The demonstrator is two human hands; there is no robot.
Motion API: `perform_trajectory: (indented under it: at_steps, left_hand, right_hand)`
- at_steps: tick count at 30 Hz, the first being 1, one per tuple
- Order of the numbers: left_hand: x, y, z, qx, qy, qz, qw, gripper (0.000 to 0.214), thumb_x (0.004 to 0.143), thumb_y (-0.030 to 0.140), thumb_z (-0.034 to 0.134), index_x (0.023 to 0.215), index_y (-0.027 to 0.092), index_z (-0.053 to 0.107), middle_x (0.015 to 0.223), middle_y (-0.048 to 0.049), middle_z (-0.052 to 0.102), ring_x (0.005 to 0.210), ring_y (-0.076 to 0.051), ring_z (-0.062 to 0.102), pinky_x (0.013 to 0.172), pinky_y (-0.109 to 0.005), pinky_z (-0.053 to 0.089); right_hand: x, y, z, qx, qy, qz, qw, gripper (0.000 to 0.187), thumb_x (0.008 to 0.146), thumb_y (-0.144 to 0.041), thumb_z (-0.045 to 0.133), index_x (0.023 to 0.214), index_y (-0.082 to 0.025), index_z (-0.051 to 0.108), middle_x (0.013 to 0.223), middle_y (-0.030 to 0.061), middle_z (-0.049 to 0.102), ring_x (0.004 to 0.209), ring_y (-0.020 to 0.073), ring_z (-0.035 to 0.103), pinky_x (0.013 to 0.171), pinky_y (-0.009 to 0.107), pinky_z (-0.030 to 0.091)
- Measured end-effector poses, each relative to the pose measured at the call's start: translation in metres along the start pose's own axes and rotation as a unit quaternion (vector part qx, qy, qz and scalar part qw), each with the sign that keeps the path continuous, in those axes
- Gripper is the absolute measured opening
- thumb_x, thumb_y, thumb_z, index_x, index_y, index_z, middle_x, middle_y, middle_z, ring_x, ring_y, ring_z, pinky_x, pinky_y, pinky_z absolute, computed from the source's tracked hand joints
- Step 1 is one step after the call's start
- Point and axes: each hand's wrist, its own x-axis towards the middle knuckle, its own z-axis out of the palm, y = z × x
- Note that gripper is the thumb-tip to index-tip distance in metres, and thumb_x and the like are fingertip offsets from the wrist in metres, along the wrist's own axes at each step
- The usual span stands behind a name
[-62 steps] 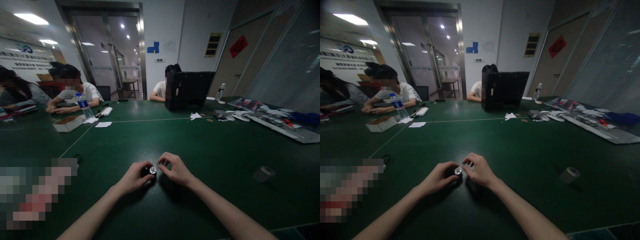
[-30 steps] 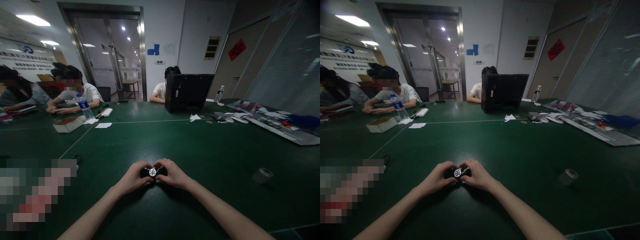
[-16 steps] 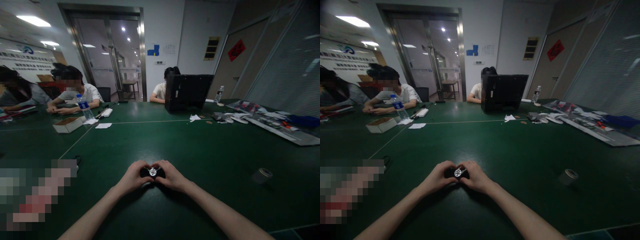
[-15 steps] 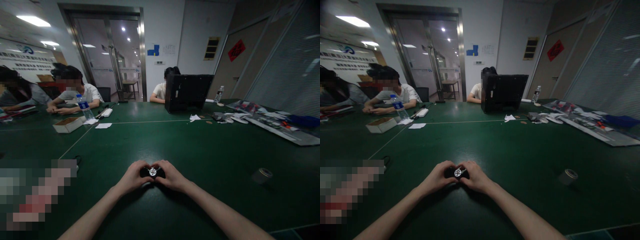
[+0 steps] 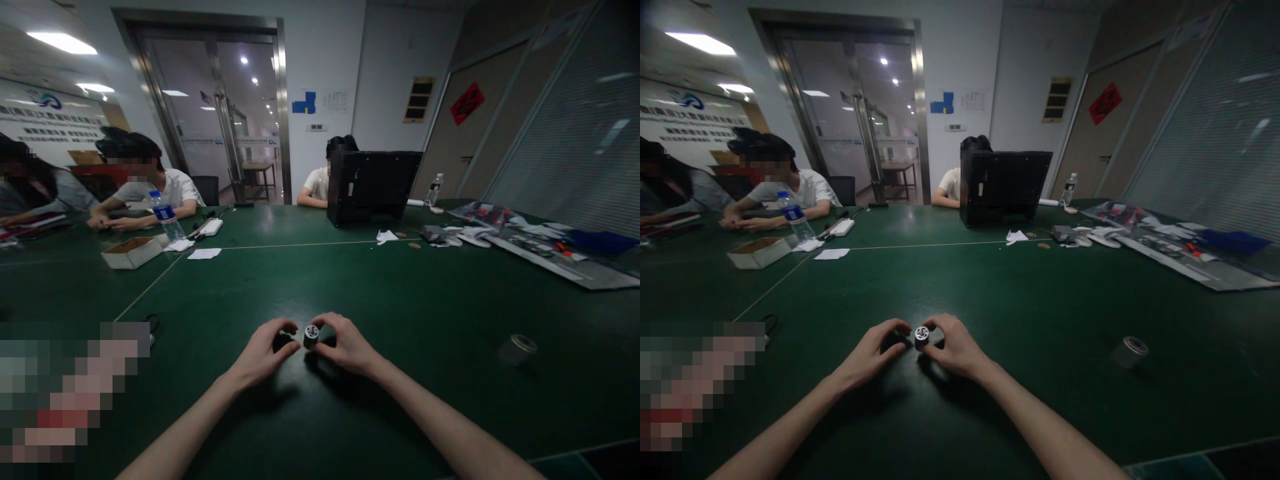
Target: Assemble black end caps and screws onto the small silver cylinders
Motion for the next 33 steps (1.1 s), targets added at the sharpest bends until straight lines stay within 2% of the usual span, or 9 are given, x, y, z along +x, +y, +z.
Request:
perform_trajectory:
  at_steps: [3,6,10,13,18,21,25,30,33]
  left_hand:
    - [-0.001,-0.001,-0.002,-0.012,-0.004,0.002,1.0,0.042,0.089,0.051,0.039,0.108,0.018,0.058,0.109,-0.0105,0.063,0.1,-0.025,0.057,0.091,-0.04,0.044]
    - [0.0,-0.002,-0.003,-0.01,-0.012,0.007,1.0,0.043,0.09,0.051,0.037,0.109,0.018,0.057,0.11,-0.0107,0.062,0.101,-0.026,0.057,0.092,-0.04,0.043]
    - [0.0,-0.002,-0.003,-0.006,-0.014,0.012,1.0,0.043,0.09,0.051,0.036,0.109,0.018,0.057,0.111,-0.0106,0.062,0.102,-0.026,0.056,0.093,-0.04,0.043]
    - [-0.001,0.0,-0.003,-0.004,-0.017,0.012,1.0,0.043,0.09,0.051,0.036,0.109,0.018,0.057,0.111,-0.0102,0.062,0.103,-0.026,0.056,0.093,-0.04,0.043]
    - [-0.003,0.002,-0.004,0.001,-0.026,0.016,1.0,0.043,0.09,0.05,0.036,0.108,0.018,0.058,0.11,-0.0096,0.062,0.102,-0.025,0.056,0.092,-0.039,0.043]
    - [-0.003,0.002,-0.002,0.001,-0.03,0.024,0.999,0.042,0.091,0.049,0.035,0.107,0.018,0.058,0.109,-0.0089,0.061,0.101,-0.024,0.055,0.092,-0.038,0.043]
    - [-0.003,0.001,-0.001,0.009,-0.032,0.034,0.999,0.039,0.092,0.048,0.035,0.104,0.019,0.059,0.105,-0.0076,0.061,0.098,-0.024,0.055,0.09,-0.037,0.043]
    - [-0.002,0.001,-0.003,0.024,-0.05,0.046,0.997,0.04,0.093,0.047,0.033,0.102,0.019,0.06,0.102,-0.0078,0.061,0.095,-0.023,0.054,0.087,-0.036,0.043]
    - [-0.002,0.002,-0.003,0.03,-0.054,0.042,0.997,0.04,0.093,0.046,0.033,0.101,0.019,0.061,0.101,-0.0074,0.061,0.094,-0.023,0.054,0.086,-0.036,0.042]
  right_hand:
    - [-0.002,0.009,-0.025,0.011,0.066,0.04,0.997,0.024,0.076,-0.028,0.064,0.097,-0.019,0.06,0.095,0.004,0.066,0.089,0.0175,0.06,0.082,0.032,0.044]
    - [-0.018,0.038,-0.06,-0.011,0.141,0.115,0.983,0.027,0.077,-0.033,0.062,0.099,-0.018,0.059,0.096,0.0049,0.066,0.087,0.0181,0.061,0.081,0.033,0.047]
    - [-0.056,0.09,-0.107,-0.115,0.245,0.253,0.929,0.032,0.075,-0.04,0.06,0.098,-0.018,0.058,0.095,0.0078,0.067,0.085,0.022,0.063,0.078,0.036,0.05]
    - [-0.085,0.114,-0.135,-0.183,0.271,0.315,0.891,0.037,0.074,-0.041,0.058,0.101,-0.015,0.057,0.097,0.0109,0.067,0.087,0.0242,0.064,0.077,0.036,0.051]
    - [-0.109,0.114,-0.179,-0.276,0.272,0.322,0.864,0.041,0.073,-0.044,0.057,0.103,-0.016,0.054,0.097,0.0109,0.066,0.088,0.0252,0.064,0.077,0.035,0.05]
    - [-0.114,0.117,-0.212,-0.306,0.251,0.342,0.852,0.04,0.073,-0.042,0.058,0.103,-0.017,0.054,0.098,0.0119,0.066,0.089,0.0267,0.064,0.076,0.036,0.05]
    - [-0.115,0.14,-0.244,-0.319,0.156,0.383,0.853,0.031,0.066,-0.032,0.063,0.092,-0.017,0.057,0.091,0.0116,0.067,0.084,0.0276,0.064,0.075,0.037,0.05]
    - [-0.118,0.172,-0.249,-0.3,0.02,0.409,0.862,0.027,0.057,-0.031,0.069,0.08,-0.018,0.061,0.083,0.0082,0.067,0.078,0.0264,0.065,0.067,0.035,0.051]
    - [-0.122,0.181,-0.249,-0.299,-0.005,0.419,0.857,0.03,0.056,-0.034,0.07,0.081,-0.019,0.062,0.086,0.0079,0.066,0.077,0.026,0.065,0.062,0.034,0.05]
